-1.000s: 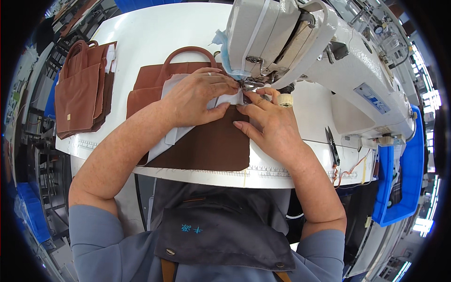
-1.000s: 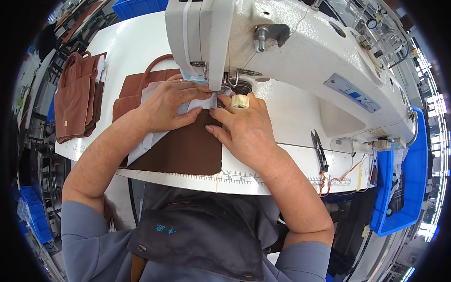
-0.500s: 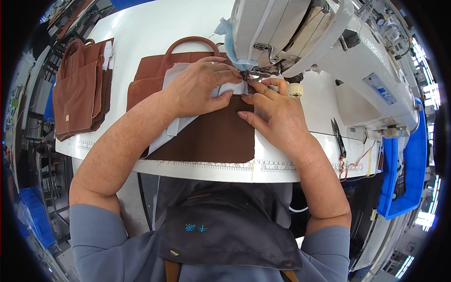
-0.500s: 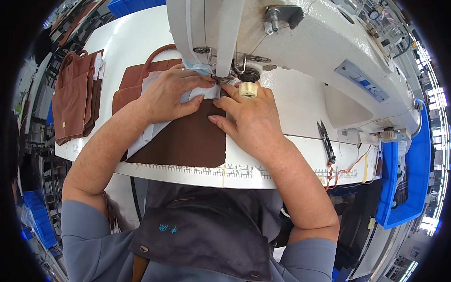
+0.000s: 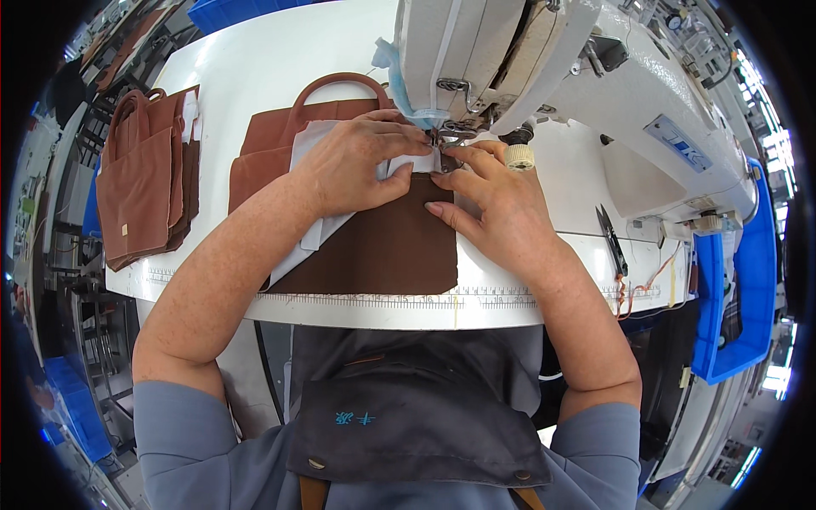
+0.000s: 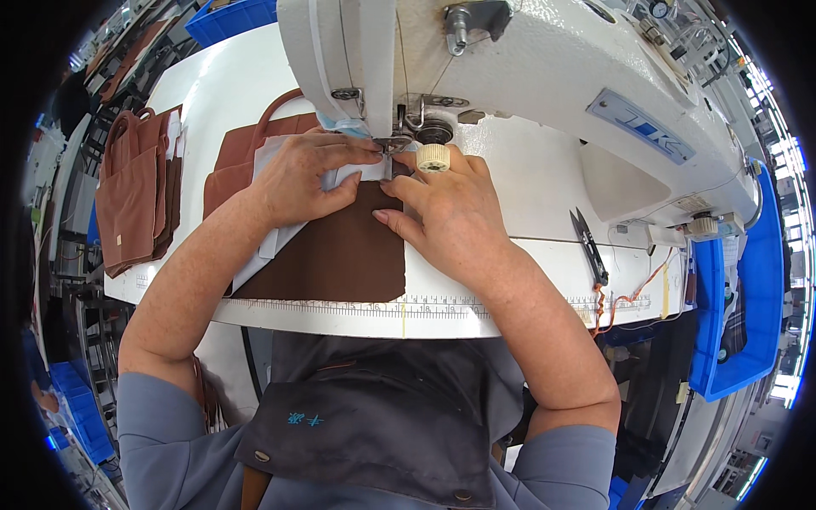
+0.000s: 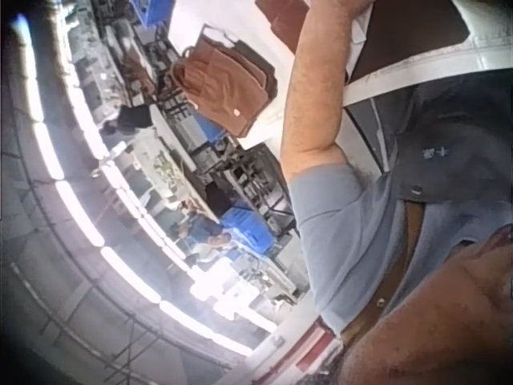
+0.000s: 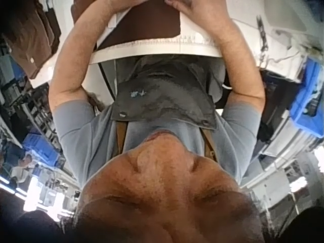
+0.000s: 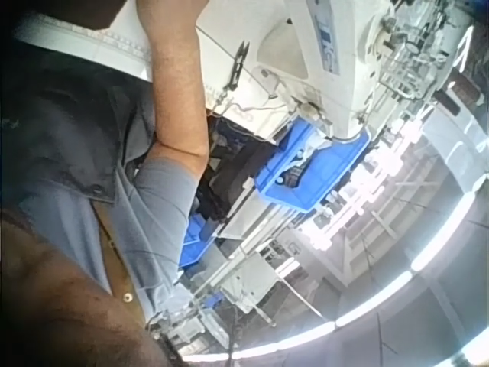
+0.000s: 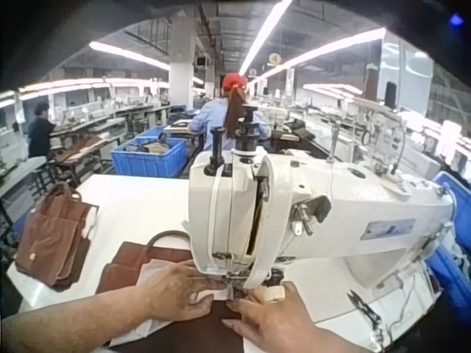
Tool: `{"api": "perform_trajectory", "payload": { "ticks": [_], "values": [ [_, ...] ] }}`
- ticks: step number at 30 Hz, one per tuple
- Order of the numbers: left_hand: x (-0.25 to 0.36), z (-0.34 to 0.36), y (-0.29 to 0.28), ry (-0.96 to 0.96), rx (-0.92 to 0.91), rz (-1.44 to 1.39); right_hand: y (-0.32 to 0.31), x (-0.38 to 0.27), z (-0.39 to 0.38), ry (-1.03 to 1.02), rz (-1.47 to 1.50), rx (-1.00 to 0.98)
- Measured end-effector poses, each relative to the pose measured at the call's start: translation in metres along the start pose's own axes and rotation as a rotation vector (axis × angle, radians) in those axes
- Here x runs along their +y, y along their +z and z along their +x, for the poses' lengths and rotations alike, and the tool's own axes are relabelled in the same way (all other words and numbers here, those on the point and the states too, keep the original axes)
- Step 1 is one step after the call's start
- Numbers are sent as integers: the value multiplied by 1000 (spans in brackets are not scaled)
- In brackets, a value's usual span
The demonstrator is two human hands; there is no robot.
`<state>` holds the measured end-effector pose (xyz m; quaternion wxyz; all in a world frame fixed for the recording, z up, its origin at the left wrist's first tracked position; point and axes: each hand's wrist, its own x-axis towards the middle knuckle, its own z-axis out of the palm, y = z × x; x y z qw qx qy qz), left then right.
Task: The recorder uses an industrial sewing machine to stitch together components of leather bags.
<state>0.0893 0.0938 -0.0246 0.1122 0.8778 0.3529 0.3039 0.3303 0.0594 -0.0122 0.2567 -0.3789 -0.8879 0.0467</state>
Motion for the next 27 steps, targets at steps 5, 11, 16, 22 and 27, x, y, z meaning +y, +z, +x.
{"api": "perform_trajectory", "payload": {
  "ticks": [5, 11, 16, 22, 27],
  "values": [
    [3, 2, -2, -55, -47, -11, 2, 1, -2, -5, 7, 17],
    [0, 5, -1, -52, -41, -3, 0, 1, -1, 14, 5, -10],
    [-4, 2, 1, -51, -5, -3, 1, -1, 1, -6, -1, 1],
    [-11, 4, 3, 47, 59, 15, 1, -3, 2, -3, -23, -9],
    [-8, 6, 3, 45, 61, 33, 0, -2, 2, -1, -31, -4]
  ]
}}
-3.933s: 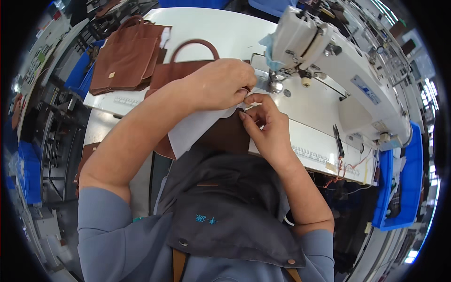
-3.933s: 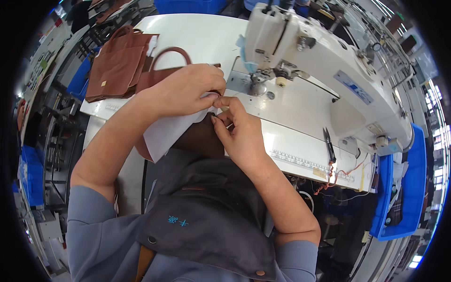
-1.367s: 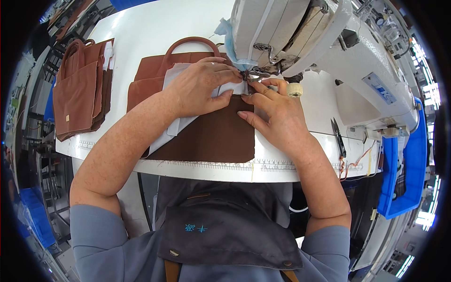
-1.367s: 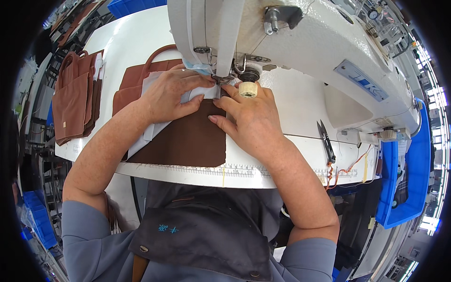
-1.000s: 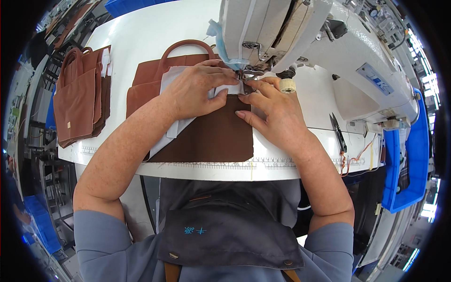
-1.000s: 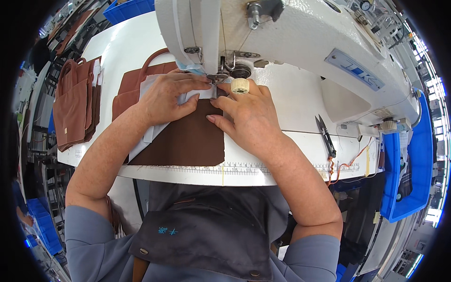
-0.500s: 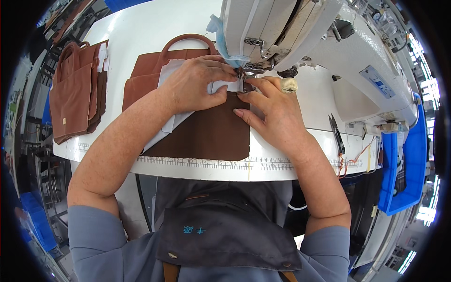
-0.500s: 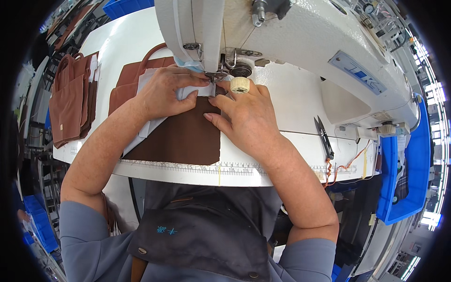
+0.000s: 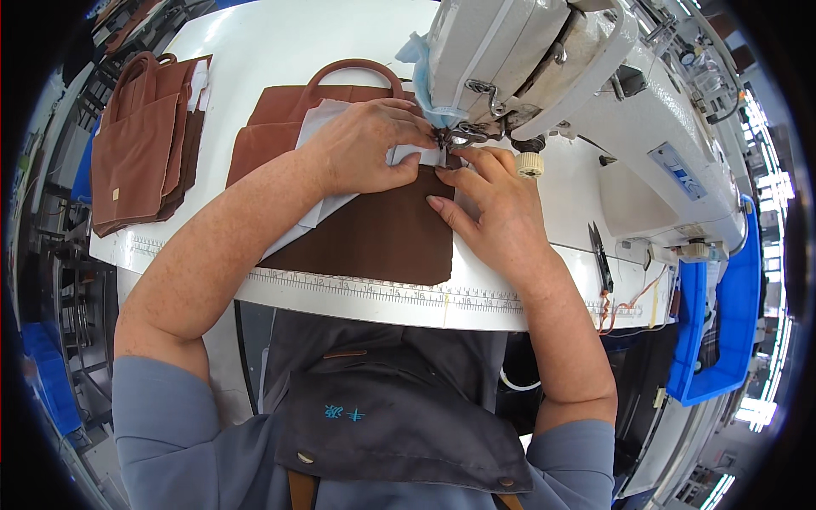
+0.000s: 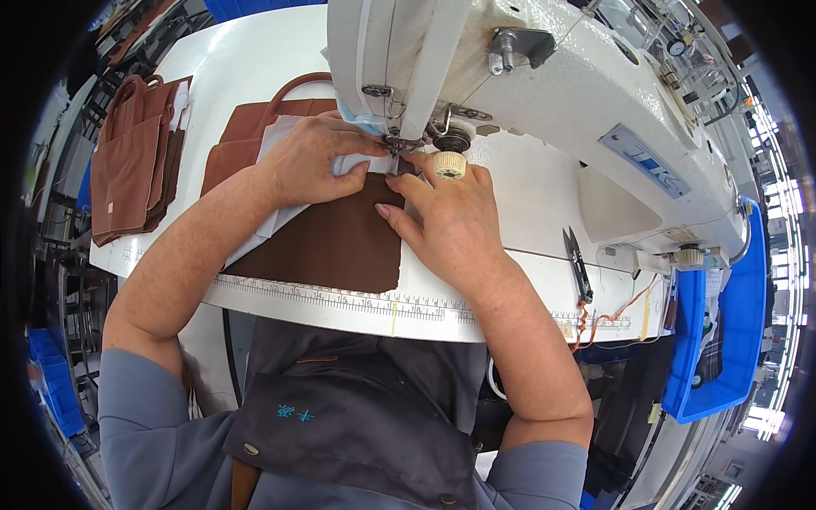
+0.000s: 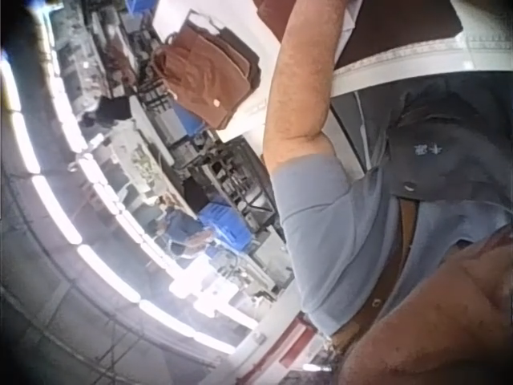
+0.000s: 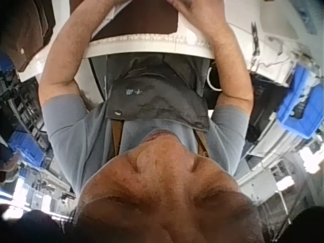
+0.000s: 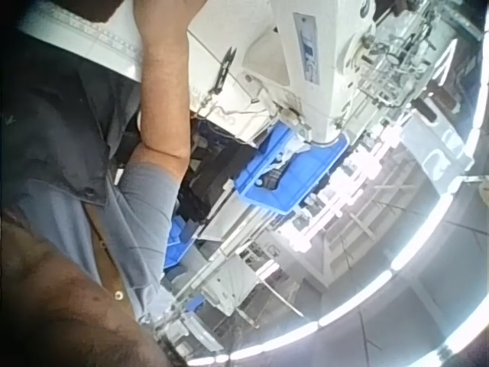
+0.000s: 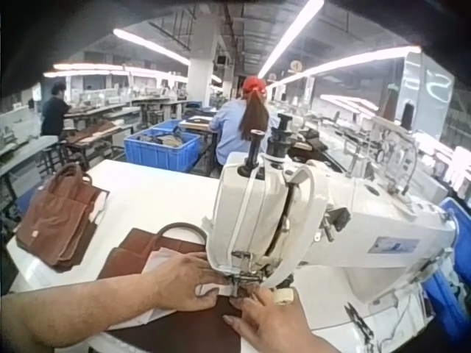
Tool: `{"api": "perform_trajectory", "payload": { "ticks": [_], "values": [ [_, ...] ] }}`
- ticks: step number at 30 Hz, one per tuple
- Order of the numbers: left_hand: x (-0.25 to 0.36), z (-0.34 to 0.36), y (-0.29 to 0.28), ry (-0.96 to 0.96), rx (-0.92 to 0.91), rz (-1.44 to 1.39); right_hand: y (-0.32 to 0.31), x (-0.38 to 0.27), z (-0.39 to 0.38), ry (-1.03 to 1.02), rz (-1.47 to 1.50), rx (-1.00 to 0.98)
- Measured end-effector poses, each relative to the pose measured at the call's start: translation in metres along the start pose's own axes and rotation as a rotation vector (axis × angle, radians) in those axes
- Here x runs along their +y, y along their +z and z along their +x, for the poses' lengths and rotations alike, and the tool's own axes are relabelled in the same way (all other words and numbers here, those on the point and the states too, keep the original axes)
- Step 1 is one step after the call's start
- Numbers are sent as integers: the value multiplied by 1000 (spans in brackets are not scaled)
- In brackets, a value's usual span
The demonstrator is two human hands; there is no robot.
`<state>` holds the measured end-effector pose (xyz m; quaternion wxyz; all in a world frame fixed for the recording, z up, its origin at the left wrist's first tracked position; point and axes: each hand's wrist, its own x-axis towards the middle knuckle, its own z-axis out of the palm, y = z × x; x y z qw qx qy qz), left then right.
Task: The recorder uses an industrial sewing machine to stitch together components of leather bags.
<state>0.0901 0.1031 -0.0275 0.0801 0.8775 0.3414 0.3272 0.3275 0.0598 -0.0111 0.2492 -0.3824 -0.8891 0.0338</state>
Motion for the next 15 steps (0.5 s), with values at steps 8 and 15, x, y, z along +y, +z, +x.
{"api": "perform_trajectory", "payload": {
  "ticks": [8, 15],
  "values": [
    [-1, 1, 1, 2, 13, -11, 4, 2, -3, -41, 7, 48],
    [-2, 9, -6, -70, -49, -24, 4, 0, 0, 8, -58, 42]
  ]
}}
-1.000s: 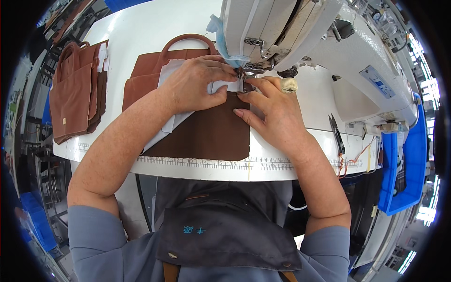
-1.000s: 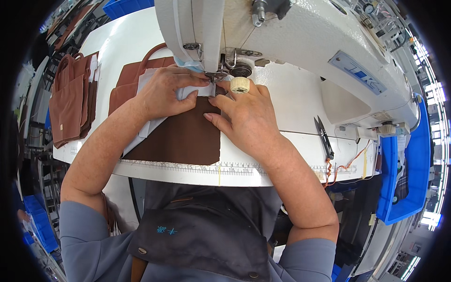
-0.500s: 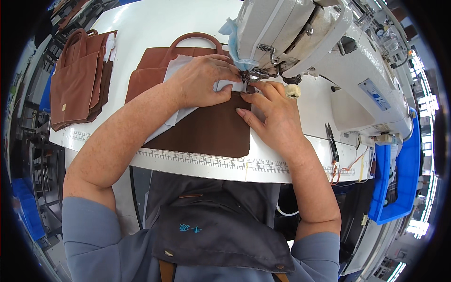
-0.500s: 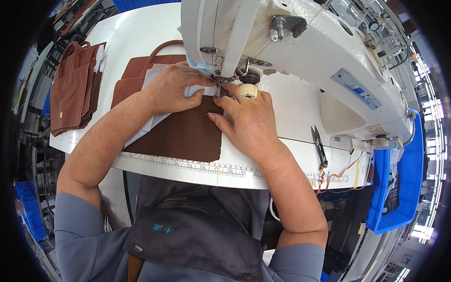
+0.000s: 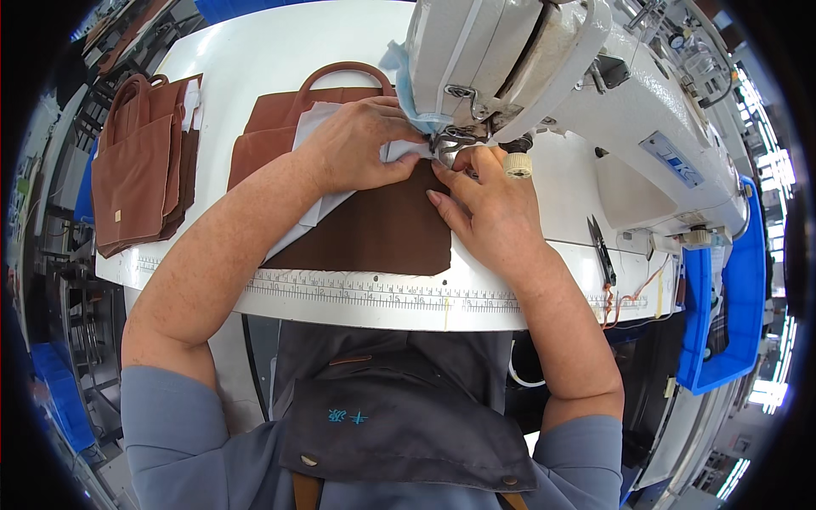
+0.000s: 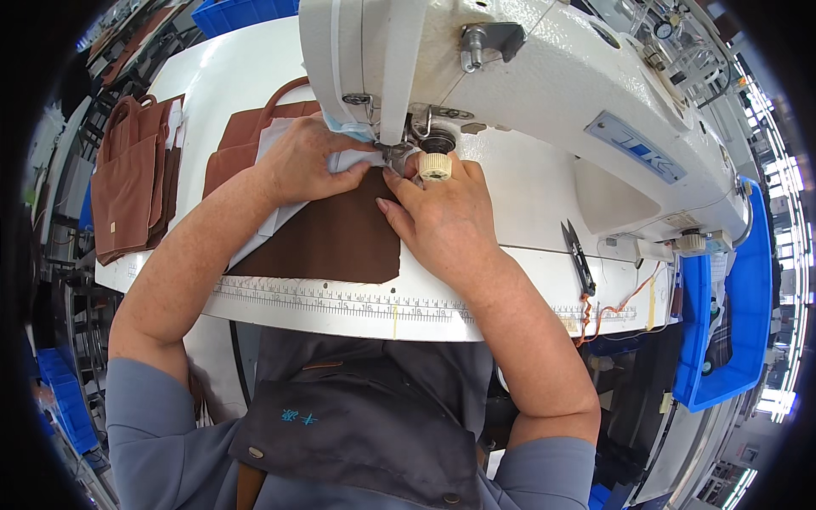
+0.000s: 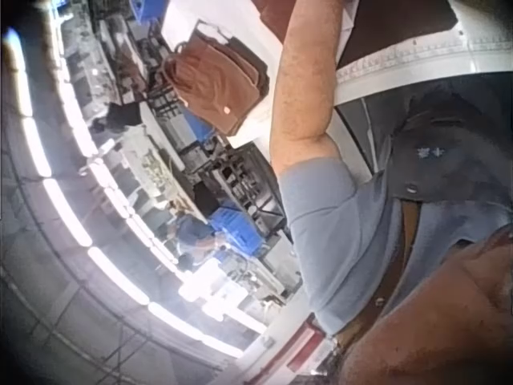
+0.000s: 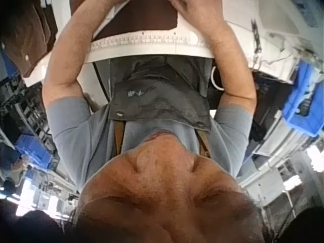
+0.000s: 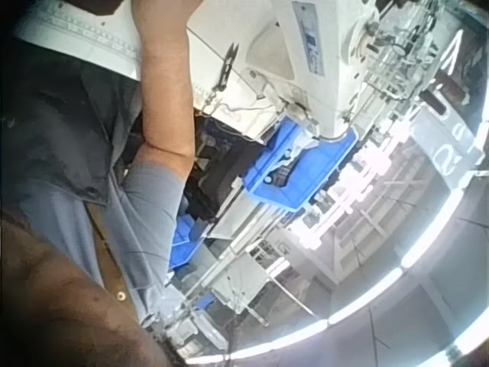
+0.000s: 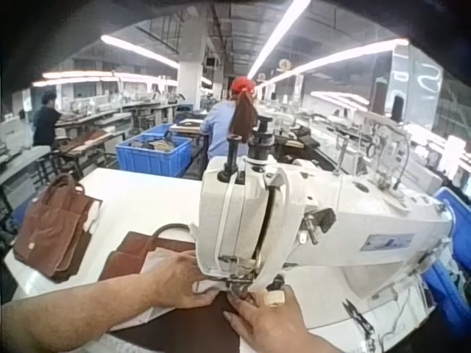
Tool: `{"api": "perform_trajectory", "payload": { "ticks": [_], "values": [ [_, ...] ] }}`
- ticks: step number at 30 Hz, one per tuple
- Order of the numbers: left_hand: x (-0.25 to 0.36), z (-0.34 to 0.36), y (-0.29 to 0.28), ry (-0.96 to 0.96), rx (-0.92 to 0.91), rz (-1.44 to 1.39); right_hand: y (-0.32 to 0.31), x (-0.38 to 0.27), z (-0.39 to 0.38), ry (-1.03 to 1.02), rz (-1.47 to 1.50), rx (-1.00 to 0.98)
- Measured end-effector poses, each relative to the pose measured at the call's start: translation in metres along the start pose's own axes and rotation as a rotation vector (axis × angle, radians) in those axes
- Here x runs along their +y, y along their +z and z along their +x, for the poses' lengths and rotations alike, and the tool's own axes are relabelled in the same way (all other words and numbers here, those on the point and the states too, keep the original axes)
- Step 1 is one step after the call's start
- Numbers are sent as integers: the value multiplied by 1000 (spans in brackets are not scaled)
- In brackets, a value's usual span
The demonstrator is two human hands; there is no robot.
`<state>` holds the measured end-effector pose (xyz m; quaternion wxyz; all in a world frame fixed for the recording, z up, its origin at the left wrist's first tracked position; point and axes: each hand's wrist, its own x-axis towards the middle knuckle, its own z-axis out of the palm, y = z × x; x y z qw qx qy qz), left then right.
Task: The recorder uses an industrial sewing machine to stitch together components of leather bags.
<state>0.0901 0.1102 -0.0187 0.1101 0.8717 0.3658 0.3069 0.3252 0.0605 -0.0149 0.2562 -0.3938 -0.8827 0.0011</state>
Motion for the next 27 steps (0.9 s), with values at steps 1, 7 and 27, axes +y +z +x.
{"api": "perform_trajectory", "payload": {
  "ticks": [1, 7, 27],
  "values": [
    [0, 2, 0, 3, 1, 0, 0, 0, 0, -1, -34, 5],
    [-4, 8, -1, -12, -11, 36, 0, -1, 3, -6, -160, 51],
    [-19, 22, -9, 78, 191, 702, 1, 9, 2, -15, -13, 48]
  ]
}}
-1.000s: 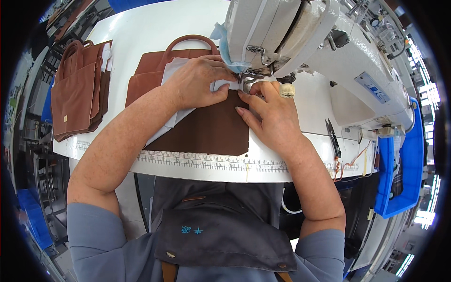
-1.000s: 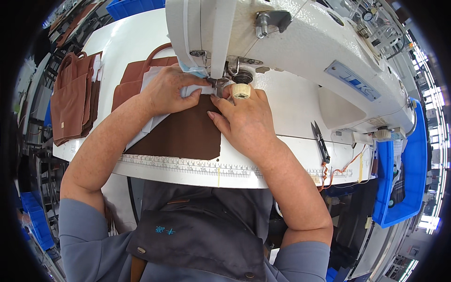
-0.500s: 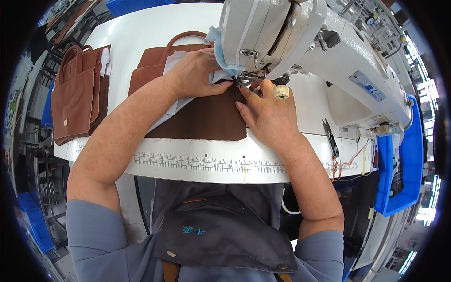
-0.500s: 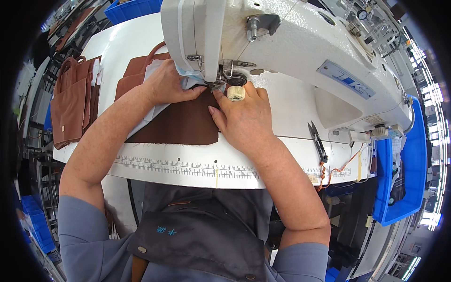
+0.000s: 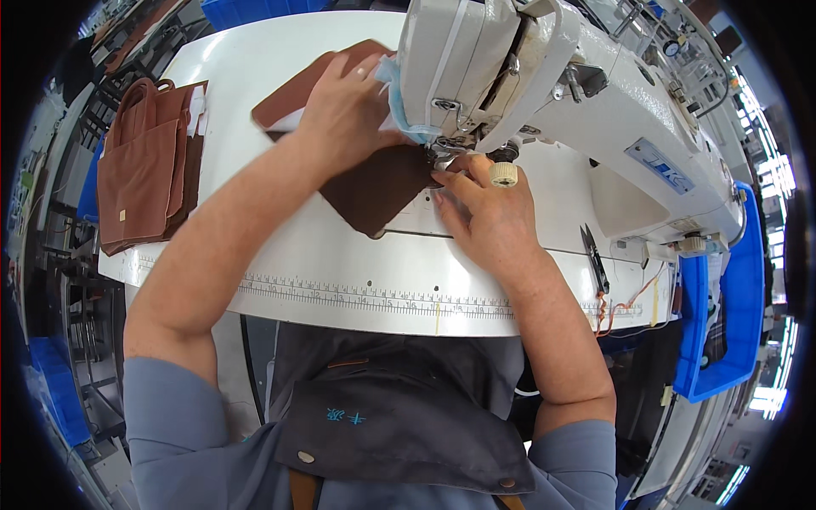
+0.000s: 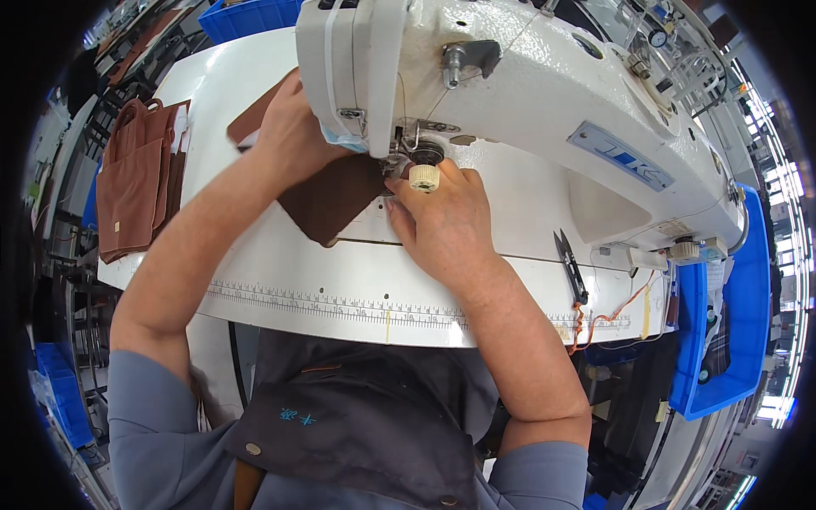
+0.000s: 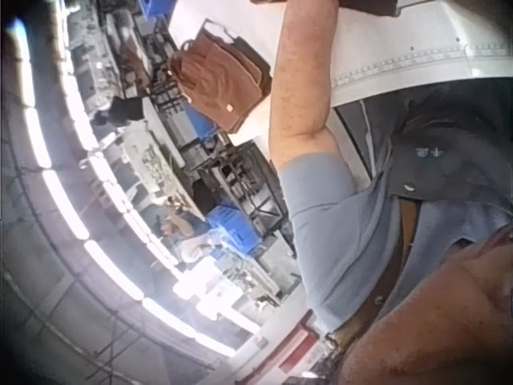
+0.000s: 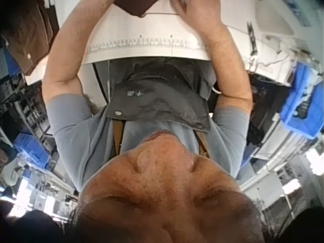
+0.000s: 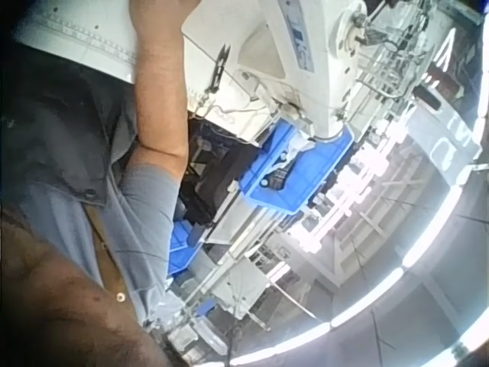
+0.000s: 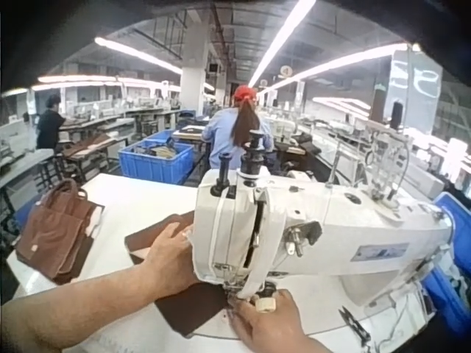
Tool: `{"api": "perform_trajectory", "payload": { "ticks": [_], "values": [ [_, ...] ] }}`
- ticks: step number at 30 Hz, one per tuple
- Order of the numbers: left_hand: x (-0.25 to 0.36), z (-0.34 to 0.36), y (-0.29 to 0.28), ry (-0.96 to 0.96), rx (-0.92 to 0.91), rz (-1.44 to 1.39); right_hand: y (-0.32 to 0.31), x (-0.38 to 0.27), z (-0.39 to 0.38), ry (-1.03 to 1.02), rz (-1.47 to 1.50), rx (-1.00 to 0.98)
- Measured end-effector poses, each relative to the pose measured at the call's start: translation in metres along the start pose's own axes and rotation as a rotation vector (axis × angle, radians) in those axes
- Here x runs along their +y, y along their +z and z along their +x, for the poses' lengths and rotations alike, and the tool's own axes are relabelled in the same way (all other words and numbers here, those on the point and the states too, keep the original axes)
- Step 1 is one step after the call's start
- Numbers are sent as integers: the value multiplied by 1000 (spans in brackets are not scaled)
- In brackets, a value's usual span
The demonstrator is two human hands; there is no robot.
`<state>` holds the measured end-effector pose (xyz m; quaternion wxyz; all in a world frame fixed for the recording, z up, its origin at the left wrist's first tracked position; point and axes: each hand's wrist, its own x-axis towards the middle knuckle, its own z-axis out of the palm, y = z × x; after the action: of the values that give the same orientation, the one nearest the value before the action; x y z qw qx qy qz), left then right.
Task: The recorder uses an industrial sewing machine to stitch together components of leather bags.
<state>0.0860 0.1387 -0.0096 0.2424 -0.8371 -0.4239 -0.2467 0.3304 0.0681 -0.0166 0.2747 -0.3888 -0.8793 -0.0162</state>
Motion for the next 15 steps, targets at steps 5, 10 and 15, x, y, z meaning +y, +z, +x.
{"api": "perform_trajectory", "payload": {
  "ticks": [5, 10, 15],
  "values": [
    [56, -37, -37, -181, -271, -440, 0, -1, 0, 7, 21, 14],
    [55, -45, -33, -61, -237, -629, 2, -1, -1, -15, 1, 34],
    [51, -43, -27, -64, -246, -632, 2, -1, -1, -6, -26, 23]
  ]
}}
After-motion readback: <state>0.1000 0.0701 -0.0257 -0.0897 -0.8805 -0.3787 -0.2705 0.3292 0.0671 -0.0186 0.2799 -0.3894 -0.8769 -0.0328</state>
